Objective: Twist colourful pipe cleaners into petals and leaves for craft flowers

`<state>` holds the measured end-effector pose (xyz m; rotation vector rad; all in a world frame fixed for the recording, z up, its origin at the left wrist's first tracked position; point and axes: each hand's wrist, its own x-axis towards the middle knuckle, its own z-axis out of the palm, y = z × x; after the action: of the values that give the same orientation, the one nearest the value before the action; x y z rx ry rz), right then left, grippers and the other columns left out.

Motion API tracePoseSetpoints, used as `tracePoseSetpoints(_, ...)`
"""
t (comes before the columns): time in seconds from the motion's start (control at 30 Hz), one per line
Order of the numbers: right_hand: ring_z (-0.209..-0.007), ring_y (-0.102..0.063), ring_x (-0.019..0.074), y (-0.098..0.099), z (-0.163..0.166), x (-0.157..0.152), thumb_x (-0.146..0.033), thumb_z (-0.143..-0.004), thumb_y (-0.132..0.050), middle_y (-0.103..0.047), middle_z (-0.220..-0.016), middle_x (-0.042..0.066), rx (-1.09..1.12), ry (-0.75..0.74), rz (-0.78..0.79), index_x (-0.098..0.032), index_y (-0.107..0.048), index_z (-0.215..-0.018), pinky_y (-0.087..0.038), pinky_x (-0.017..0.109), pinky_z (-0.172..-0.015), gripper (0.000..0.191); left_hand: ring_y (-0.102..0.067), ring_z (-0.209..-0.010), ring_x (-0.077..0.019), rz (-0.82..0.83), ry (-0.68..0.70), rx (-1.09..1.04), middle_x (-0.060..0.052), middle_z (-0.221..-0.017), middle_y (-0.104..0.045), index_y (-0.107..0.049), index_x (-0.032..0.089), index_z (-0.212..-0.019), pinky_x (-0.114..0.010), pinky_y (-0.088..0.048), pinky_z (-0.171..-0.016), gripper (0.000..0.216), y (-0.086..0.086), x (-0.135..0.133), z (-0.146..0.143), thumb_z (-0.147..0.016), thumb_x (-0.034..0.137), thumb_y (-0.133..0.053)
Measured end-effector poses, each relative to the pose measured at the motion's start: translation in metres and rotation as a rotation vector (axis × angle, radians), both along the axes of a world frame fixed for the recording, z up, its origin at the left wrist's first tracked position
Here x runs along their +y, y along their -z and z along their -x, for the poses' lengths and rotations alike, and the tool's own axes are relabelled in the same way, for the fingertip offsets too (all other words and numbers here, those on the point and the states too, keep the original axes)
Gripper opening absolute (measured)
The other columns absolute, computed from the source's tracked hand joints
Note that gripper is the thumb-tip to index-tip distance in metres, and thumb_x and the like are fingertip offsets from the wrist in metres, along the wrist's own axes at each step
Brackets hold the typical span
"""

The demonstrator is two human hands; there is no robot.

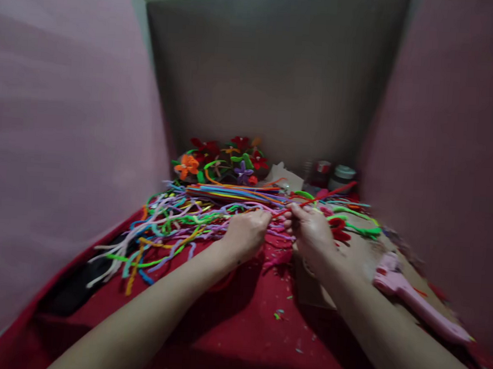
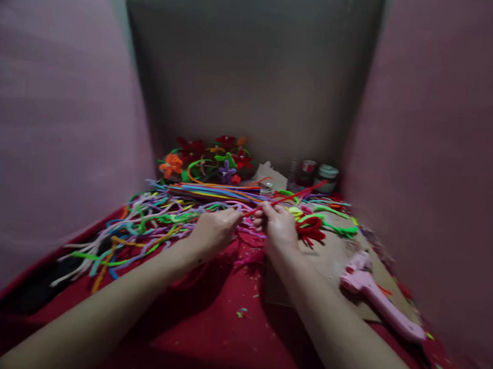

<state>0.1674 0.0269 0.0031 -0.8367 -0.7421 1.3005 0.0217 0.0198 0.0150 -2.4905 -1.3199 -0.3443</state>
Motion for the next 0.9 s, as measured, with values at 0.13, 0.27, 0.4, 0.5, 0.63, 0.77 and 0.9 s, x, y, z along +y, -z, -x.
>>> tracePoseSetpoints(0.13,-0.034,-0.049,0.0073,0.017,-0.002,0.01,-0.033,-0.067,-0.067,-0.055,-0.048,-0.004,-0.076,0.112,-0.009,-0.015,-0.052,-0.07,-0.037,0.016,-0.033,0.023,-0.061,-0.078,-0.0179,0.049,-0.007,-0.003,-0.006,-0.087,-0.064,-0.055,0.017,-0.094,-0.025,-0.042,-0.06,0.02,0.022,0.003,0.015,-0.083,0.013,-0.039)
tracePoseSetpoints(0.27,-0.037,-0.051,0.0078,0.024,0.003,0.006,-0.038,-0.064,-0.068,-0.058,-0.052,-0.003,-0.219,0.092,-0.063,-0.016,-0.051,-0.068,-0.036,0.017,-0.035,0.028,-0.06,-0.071,-0.0171,0.066,0.036,-0.024,-0.007,-0.079,-0.064,-0.056,0.016,-0.087,-0.025,-0.042,-0.059,0.016,0.033,0.003,0.017,-0.082,0.013,-0.04)
tracePoseSetpoints(0.4,-0.037,-0.047,0.0077,0.021,0.006,0.002,-0.038,-0.07,-0.062,-0.055,-0.05,-0.004,-0.369,0.075,-0.083,-0.017,-0.05,-0.065,-0.033,0.018,-0.035,0.025,-0.06,-0.069,-0.0168,0.055,0.042,-0.032,-0.005,-0.076,-0.064,-0.055,0.017,-0.084,-0.025,-0.041,-0.058,0.017,0.034,0.005,0.019,-0.083,0.014,-0.038)
tracePoseSetpoints(0.5,-0.036,-0.046,0.0071,0.019,0.005,-0.001,-0.036,-0.071,-0.06,-0.052,-0.048,-0.007,-0.368,0.102,-0.101,-0.018,-0.047,-0.065,-0.032,0.018,-0.035,0.023,-0.06,-0.071,-0.0175,0.06,0.04,-0.036,-0.005,-0.076,-0.065,-0.056,0.018,-0.082,-0.025,-0.039,-0.058,0.019,0.031,0.005,0.02,-0.084,0.016,-0.037)
tracePoseSetpoints(0.63,-0.033,-0.043,0.0056,0.024,0.005,-0.005,-0.035,-0.074,-0.057,-0.049,-0.047,-0.008,-0.37,0.087,-0.086,-0.019,-0.044,-0.064,-0.033,0.017,-0.034,0.023,-0.061,-0.072,-0.0186,0.067,-0.035,-0.033,-0.003,-0.08,-0.066,-0.058,0.021,-0.083,-0.025,-0.038,-0.056,0.018,0.024,0.005,0.024,-0.083,0.019,-0.04)
tracePoseSetpoints(0.77,-0.031,-0.044,0.0059,0.031,0.006,-0.005,-0.039,-0.076,-0.052,-0.051,-0.047,-0.008,-0.296,0.038,-0.05,-0.019,-0.043,-0.067,-0.032,0.016,-0.032,0.024,-0.062,-0.079,-0.0192,0.041,-0.122,-0.173,-0.004,-0.092,-0.068,-0.061,0.022,-0.093,-0.026,-0.042,-0.064,0.024,0.016,0.015,0.038,-0.083,0.025,-0.039)
tracePoseSetpoints(0.9,-0.028,-0.042,0.006,0.033,0.005,-0.001,-0.039,-0.074,-0.053,-0.049,-0.041,-0.008,-0.203,0.022,-0.031,-0.019,-0.042,-0.064,-0.029,0.015,-0.029,0.025,-0.062,-0.086,-0.0196,0.057,-0.238,-0.386,-0.004,-0.098,-0.068,-0.063,0.022,-0.095,-0.027,-0.043,-0.075,0.03,0.006,0.032,0.061,-0.083,0.033,-0.038)
